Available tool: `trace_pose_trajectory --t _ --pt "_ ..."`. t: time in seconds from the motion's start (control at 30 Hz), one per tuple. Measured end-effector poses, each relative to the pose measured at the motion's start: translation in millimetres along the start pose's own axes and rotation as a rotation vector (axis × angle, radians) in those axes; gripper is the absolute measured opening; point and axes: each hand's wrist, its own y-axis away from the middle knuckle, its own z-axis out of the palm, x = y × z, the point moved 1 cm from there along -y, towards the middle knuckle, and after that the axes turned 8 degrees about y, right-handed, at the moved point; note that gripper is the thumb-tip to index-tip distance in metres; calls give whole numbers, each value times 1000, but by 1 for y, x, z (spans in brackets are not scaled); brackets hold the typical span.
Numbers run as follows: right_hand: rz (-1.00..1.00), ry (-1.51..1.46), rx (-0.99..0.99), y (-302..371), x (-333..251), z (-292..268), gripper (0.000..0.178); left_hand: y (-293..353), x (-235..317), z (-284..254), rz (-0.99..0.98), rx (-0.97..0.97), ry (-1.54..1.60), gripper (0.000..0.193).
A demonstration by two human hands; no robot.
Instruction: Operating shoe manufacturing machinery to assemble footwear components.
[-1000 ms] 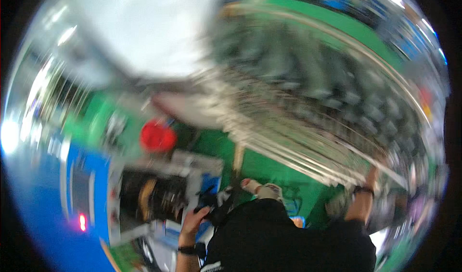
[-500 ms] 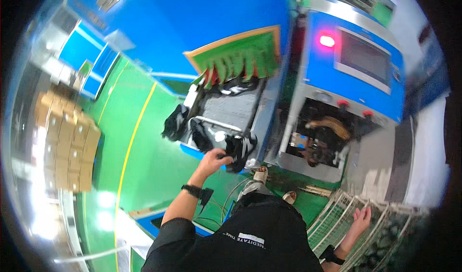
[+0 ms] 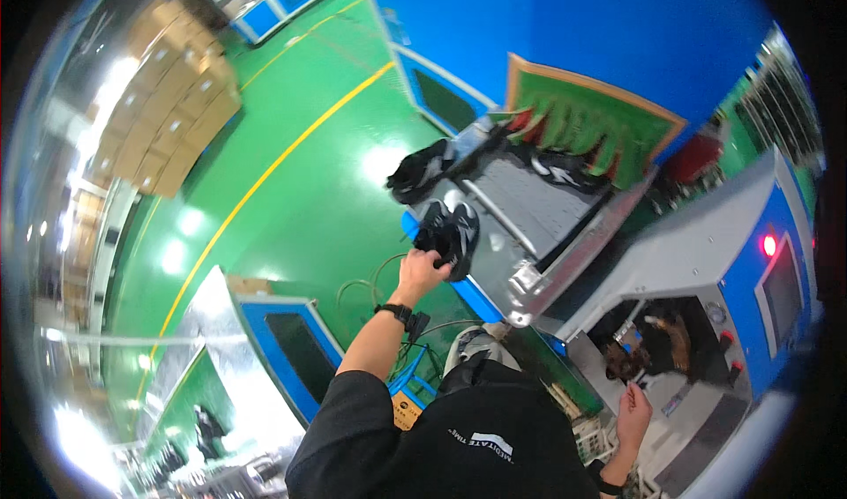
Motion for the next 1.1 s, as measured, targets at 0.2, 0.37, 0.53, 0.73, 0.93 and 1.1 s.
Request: trace_pose_trajectory --t 0.2,0.37,0.53,0.73,0.93,1.1 --pt "-262 -11 -25 -51 -28 8 37 180 -86 -78 -65 59 64 44" --pt "-487 84 -131 -63 -61 21 35 359 -153 -159 -467 312 -69 41" --pt "-637 151 -274 -65 -51 48 34 558 -242 -276 -887 924 -661 28" --pt "-631 163 -278 -64 -59 39 30 546 -258 -266 -1490 1337 114 39" --pt "-823 153 657 -65 -124 -62 31 294 -211 -53 -877 590 229 33" --pt "-683 446 998 -115 -193 -116 46 67 0 47 -255 61 490 30"
